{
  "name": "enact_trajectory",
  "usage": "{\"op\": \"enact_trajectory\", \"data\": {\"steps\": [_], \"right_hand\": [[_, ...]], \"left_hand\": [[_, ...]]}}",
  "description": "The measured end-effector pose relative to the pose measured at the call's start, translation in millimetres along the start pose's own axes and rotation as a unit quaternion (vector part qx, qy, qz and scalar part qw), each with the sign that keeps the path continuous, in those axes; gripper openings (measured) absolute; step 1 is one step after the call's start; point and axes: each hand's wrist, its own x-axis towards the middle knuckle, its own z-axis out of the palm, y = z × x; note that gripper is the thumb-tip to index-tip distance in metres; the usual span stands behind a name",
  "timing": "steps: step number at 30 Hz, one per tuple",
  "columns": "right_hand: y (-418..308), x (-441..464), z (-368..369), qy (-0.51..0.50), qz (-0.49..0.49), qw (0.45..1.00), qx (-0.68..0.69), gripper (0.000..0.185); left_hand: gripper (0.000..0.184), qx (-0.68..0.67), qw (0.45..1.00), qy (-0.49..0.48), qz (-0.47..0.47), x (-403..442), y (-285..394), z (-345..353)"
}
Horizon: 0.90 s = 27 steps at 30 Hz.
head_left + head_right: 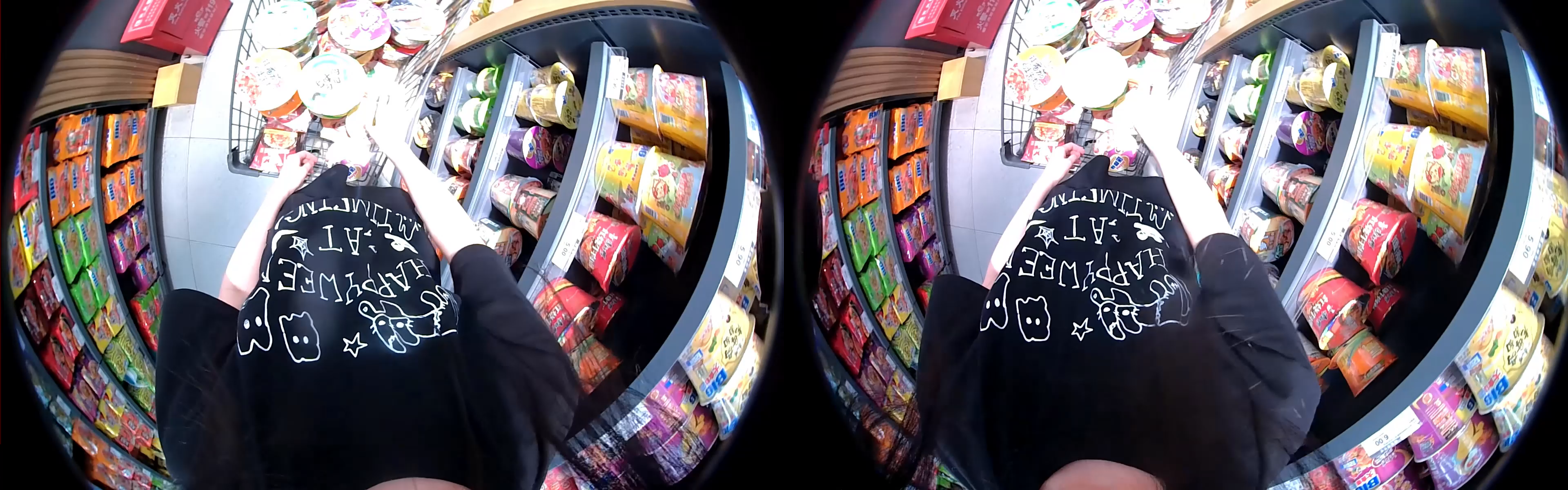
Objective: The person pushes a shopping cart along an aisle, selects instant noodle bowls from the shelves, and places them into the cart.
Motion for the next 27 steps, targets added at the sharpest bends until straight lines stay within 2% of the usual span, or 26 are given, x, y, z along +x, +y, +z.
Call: {"op": "enact_trajectory", "data": {"steps": [1, 3, 4, 5, 6, 7, 9, 10, 11, 12, 13, 17, 19, 20, 21, 23, 24, 25, 27], "right_hand": [[-0.4, 0.7, 4.5, -0.002, -0.003, 1.000, 0.004, 0.059], [1.9, 0.2, 12.6, 0.076, -0.027, 0.995, -0.062, 0.052], [1.6, 3.4, 14.5, 0.125, -0.013, 0.990, -0.066, 0.045], [1.2, 0.6, 16.0, 0.123, -0.011, 0.990, -0.067, 0.045], [0.7, -3.6, 17.0, 0.099, 0.022, 0.995, 0.023, 0.044], [-3.3, -6.7, 13.4, 0.076, 0.055, 0.989, 0.112, 0.044], [-14.0, -5.6, 6.6, 0.031, 0.116, 0.950, 0.288, 0.042], [-17.3, -3.8, 7.0, 0.008, 0.144, 0.916, 0.375, 0.042], [-10.8, -4.4, 19.3, 0.009, 0.143, 0.916, 0.375, 0.042], [-3.7, -4.2, 30.7, 0.011, 0.060, 0.981, 0.186, 0.041], [2.5, -3.2, 39.7, 0.013, -0.026, 0.999, -0.014, 0.040], [0.7, 1.4, 28.0, -0.041, 0.011, 0.998, -0.042, 0.041], [1.8, 1.6, 23.6, 0.048, -0.043, 0.998, -0.004, 0.041], [2.6, 4.8, 21.5, 0.058, -0.040, 0.996, 0.058, 0.043], [5.6, 3.0, 17.3, 0.060, -0.038, 0.996, 0.055, 0.043], [-15.8, -5.5, -28.7, 0.040, -0.055, 0.983, 0.169, 0.042], [-22.5, -12.7, -41.6, 0.042, -0.002, 0.992, 0.122, 0.039], [-24.7, -20.4, -50.3, 0.045, 0.000, 0.992, 0.117, 0.039], [-29.0, -34.0, -66.4, 0.049, 0.065, 0.973, 0.215, 0.031]], "left_hand": [[0.015, -0.010, 1.000, 0.000, 0.002, -1.7, 5.2, 1.0], [0.016, -0.019, 0.999, -0.020, -0.034, -5.3, 29.2, -0.9], [0.016, -0.001, 1.000, -0.023, -0.009, -4.3, 37.2, 0.5], [0.016, 0.016, 0.999, -0.027, 0.016, -5.0, 44.1, 2.1], [0.024, 0.042, 0.996, -0.076, -0.008, 0.9, 48.8, 1.4], [0.024, 0.040, 0.996, -0.079, -0.008, 13.1, 38.1, 7.5], [0.039, 0.049, 0.994, -0.096, 0.023, 37.2, 9.0, 21.8], [0.052, 0.116, 0.989, -0.094, -0.008, 35.7, 38.8, 21.2], [0.058, 0.096, 0.991, -0.097, 0.001, 52.0, 27.9, 28.9], [0.059, 0.031, 0.996, -0.085, 0.016, 63.7, 16.3, 37.0], [0.060, -0.035, 0.996, -0.074, 0.032, 70.8, 20.3, 44.2], [0.059, -0.068, 0.990, -0.124, -0.015, 98.7, 29.5, 62.4], [0.055, -0.098, 0.982, -0.142, -0.075, 100.2, 45.7, 57.9], [0.052, -0.097, 0.991, -0.051, -0.072, 88.8, 55.1, 60.2], [0.052, -0.097, 0.991, -0.054, -0.070, 77.4, 62.9, 55.7], [0.051, -0.263, 0.959, -0.105, -0.027, 58.2, 68.6, 46.9], [0.049, -0.319, 0.939, -0.126, -0.029, 36.4, 104.2, 38.2], [0.048, -0.250, 0.960, -0.108, -0.062, 18.5, 130.5, 29.2], [0.049, -0.232, 0.965, -0.102, 0.064, 2.8, 135.6, 27.3]]}}
